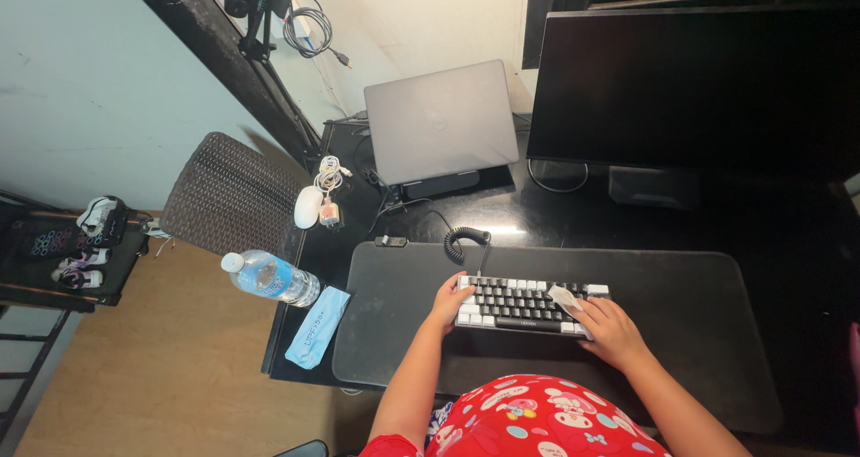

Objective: The person cleans a keyboard with a cloth, then coils and plugs a USB cable into a laptop. They adjust a power strip and connect the laptop to it, then place the keyboard on the desk.

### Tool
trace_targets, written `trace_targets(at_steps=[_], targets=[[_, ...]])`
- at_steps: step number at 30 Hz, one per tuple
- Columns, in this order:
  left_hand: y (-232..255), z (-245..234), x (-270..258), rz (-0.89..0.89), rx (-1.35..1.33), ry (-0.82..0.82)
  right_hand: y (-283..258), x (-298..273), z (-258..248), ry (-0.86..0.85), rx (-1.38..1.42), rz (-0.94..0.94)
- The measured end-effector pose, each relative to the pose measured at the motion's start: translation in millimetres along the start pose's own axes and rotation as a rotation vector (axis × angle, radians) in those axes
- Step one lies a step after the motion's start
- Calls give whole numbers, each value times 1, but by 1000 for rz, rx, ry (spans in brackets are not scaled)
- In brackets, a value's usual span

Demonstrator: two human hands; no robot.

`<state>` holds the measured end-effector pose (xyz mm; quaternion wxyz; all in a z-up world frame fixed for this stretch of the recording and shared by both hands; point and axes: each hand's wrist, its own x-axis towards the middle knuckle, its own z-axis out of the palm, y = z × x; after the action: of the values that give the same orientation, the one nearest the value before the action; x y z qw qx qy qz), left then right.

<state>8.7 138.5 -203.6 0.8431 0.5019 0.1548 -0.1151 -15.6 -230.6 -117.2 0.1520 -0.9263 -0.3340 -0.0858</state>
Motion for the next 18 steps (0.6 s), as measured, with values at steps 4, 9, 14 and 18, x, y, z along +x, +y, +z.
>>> trace_targets(at_steps=[4,9,14,18], targets=[[2,2,0,95,356,67,0,-2,4,44,14,-26],[8,0,-9,290,1201,204,16,-8,22,93,9,-7],[13,5,-17,322,1153,203,17,-20,44,81,-17,128],[17,5,-19,115,1022,228,10,-29,53,124,11,148]])
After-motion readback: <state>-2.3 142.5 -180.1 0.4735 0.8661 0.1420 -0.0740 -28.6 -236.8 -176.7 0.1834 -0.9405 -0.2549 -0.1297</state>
